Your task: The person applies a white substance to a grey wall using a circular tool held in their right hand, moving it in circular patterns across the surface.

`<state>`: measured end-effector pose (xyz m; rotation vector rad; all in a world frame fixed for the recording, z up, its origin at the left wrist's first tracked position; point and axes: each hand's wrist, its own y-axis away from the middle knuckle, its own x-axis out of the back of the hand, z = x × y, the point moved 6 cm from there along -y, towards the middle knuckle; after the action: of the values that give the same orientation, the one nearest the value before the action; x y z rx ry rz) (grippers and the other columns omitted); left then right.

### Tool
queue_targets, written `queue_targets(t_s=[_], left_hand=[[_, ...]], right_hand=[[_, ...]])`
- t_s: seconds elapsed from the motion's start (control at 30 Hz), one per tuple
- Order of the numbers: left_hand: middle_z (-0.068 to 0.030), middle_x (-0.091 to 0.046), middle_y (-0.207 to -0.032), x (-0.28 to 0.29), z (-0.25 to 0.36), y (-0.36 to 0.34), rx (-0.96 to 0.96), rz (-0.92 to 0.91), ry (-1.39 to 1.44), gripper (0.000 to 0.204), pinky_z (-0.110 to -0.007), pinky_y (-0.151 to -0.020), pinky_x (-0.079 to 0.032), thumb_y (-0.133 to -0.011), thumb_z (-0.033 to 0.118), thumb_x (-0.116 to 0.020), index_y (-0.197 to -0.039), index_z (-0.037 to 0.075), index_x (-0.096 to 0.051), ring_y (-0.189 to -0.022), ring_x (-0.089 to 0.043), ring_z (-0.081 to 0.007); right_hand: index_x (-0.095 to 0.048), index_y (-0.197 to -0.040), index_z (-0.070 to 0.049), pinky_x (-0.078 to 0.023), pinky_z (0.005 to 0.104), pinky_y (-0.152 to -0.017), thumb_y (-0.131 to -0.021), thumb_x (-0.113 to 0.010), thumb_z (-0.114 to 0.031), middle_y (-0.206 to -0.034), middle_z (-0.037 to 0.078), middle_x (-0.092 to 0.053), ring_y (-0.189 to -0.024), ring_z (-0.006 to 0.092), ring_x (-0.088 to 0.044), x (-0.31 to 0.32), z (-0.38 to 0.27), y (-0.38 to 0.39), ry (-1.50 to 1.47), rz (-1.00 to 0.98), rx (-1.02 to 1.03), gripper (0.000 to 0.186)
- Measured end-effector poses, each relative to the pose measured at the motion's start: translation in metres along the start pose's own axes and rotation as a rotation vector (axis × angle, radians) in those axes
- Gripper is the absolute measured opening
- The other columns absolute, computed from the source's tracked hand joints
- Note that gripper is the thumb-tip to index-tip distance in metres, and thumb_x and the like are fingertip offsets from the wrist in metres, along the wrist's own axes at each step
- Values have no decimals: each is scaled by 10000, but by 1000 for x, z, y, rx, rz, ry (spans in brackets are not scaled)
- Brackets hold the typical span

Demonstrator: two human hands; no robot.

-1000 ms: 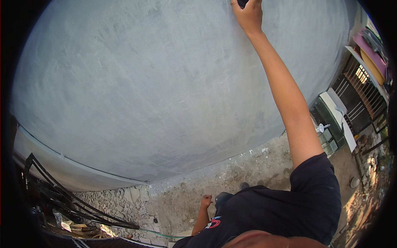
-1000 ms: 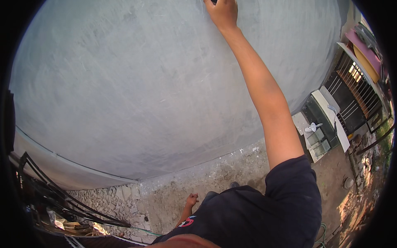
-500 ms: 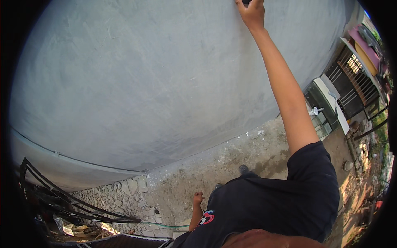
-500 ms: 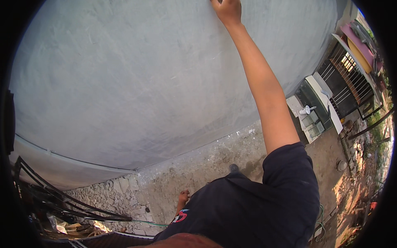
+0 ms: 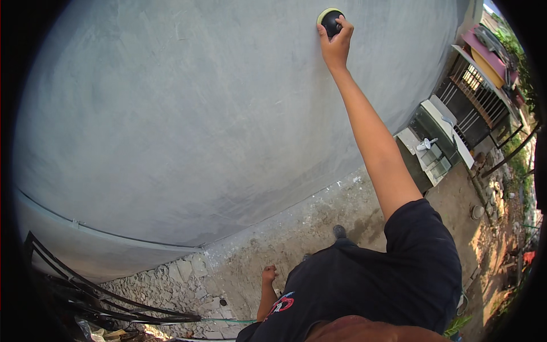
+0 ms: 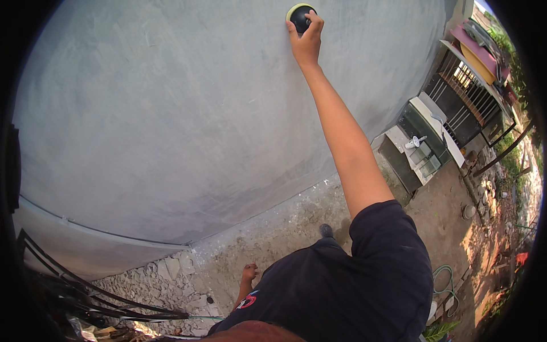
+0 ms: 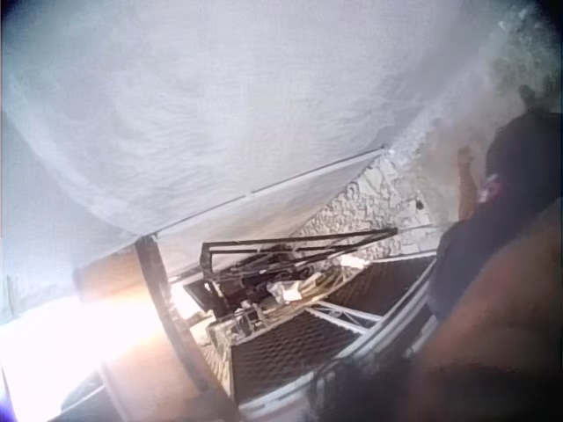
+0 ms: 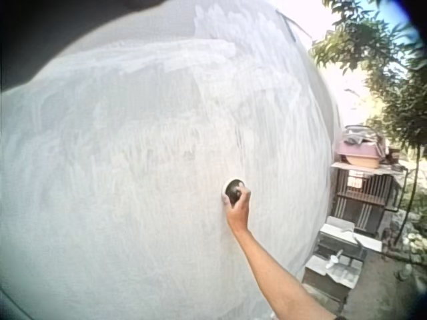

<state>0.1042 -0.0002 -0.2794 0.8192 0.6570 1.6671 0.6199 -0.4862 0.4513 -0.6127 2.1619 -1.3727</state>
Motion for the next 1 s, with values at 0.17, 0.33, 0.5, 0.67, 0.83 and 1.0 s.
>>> queue_targets(t_s=[0.17, 0.33, 0.5, 0.67, 0.83, 1.0], left_hand=[[-141, -695, -1037, 3, 17, -6, -124, -21, -20, 410, -371, -692, -637, -998, 332, -644, -1140, -51, -612, -831, -698, -245], [-136, -701, -1027, 10, -9, 3, 0, -47, -73, 415, -355, -658, -600, -1010, 352, -633, -1141, -42, -621, -789, -723, -258], [-130, -709, -995, 26, -27, 5, 18, -27, -82, 446, -353, -636, -589, -1003, 382, -641, -1141, -42, -620, -738, -726, -265], [-132, -711, -1016, 35, -38, 8, 31, -24, -24, 453, -356, -627, -588, -997, 385, -647, -1143, -44, -619, -735, -725, -275], [-136, -708, -1030, 33, -42, 26, 130, -92, -161, 415, -369, -638, -604, -995, 327, -639, -1173, -46, -604, -740, -722, -280], [-135, -700, -1017, 40, -11, 7, -38, -4, -5, 379, -366, -666, -611, -1005, 302, -624, -1138, -53, -614, -797, -700, -249]], right_hand=[[-390, -1298, -38, -461, 472, -1042, -924, -754, -312, -1377, 219, -432, -1296, 415, -484, 4, 15, 1, -38, 163, -352, 590], [-411, -1293, -63, -473, 474, -1032, -916, -759, -358, -1352, 185, -480, -1267, 400, -525, -11, -25, 42, -11, -71, -15, 592], [-412, -1275, -49, -479, 481, -983, -904, -773, -363, -1322, 177, -488, -1196, 379, -546, 0, 10, 14, 14, 162, -306, 605], [-408, -1284, -57, -501, 471, -958, -906, -773, -355, -1336, 179, -495, -1192, 373, -561, -4, -6, 42, 94, 195, -258, 605], [-442, -1297, -69, -507, 441, -967, -893, -781, -423, -1379, 167, -521, -1217, 353, -573, -3, -21, 62, 85, -82, -126, 635], [-468, -1241, -6, -462, 456, -976, -924, -742, -248, -1203, 237, -547, -1132, 386, -566, 5, 40, 37, 89, 170, -295, 484]])
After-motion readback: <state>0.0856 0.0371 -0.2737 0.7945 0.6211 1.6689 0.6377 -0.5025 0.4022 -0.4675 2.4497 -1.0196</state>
